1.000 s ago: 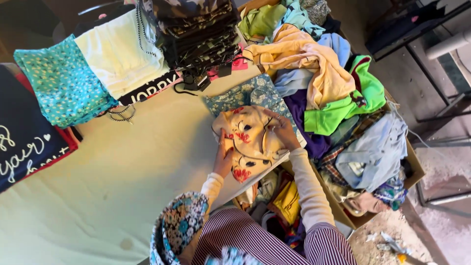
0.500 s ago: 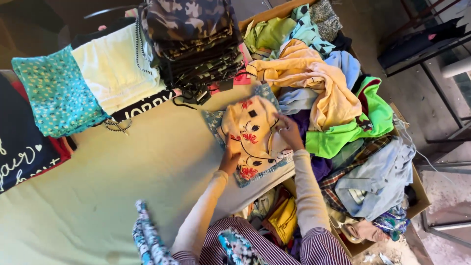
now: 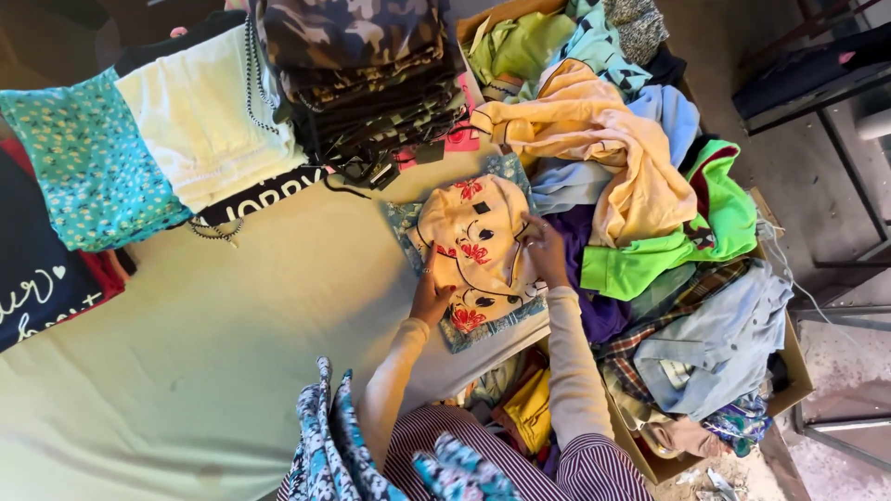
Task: Folding various items of clothing on a table.
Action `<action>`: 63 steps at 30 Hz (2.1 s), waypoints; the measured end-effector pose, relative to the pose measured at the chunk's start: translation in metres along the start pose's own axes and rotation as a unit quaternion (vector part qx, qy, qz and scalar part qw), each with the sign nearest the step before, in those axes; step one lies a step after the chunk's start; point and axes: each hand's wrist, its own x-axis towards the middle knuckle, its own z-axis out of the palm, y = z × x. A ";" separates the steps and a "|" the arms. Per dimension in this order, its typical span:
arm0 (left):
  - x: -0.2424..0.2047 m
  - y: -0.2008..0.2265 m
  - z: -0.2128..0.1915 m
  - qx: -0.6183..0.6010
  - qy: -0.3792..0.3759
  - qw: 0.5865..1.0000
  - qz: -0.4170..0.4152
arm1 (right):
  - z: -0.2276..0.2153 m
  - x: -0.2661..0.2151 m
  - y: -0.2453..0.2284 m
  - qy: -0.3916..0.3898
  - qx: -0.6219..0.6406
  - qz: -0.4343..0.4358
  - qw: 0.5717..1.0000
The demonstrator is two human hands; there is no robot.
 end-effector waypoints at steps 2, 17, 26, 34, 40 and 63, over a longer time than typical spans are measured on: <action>0.010 0.033 -0.007 -0.037 -0.024 0.991 -0.125 | 0.004 -0.005 -0.004 0.000 -0.020 -0.004 1.000; 0.018 -0.003 -0.016 0.050 0.081 0.995 -0.040 | 0.004 -0.025 0.008 0.071 -0.192 -0.077 0.976; 0.008 -0.069 -0.003 -0.006 0.196 0.970 -0.146 | 0.041 -0.140 0.044 0.319 -0.358 -0.017 0.878; 0.058 -0.115 -0.007 -0.211 0.054 0.921 -0.323 | 0.074 -0.158 0.058 0.408 0.130 0.078 0.900; 0.055 -0.130 0.002 -0.215 0.071 0.948 -0.225 | 0.072 -0.150 0.004 0.336 0.128 0.021 0.933; -0.157 -0.097 -0.116 -0.166 0.013 0.912 -0.376 | -0.026 -0.053 -0.086 0.106 0.066 0.003 0.992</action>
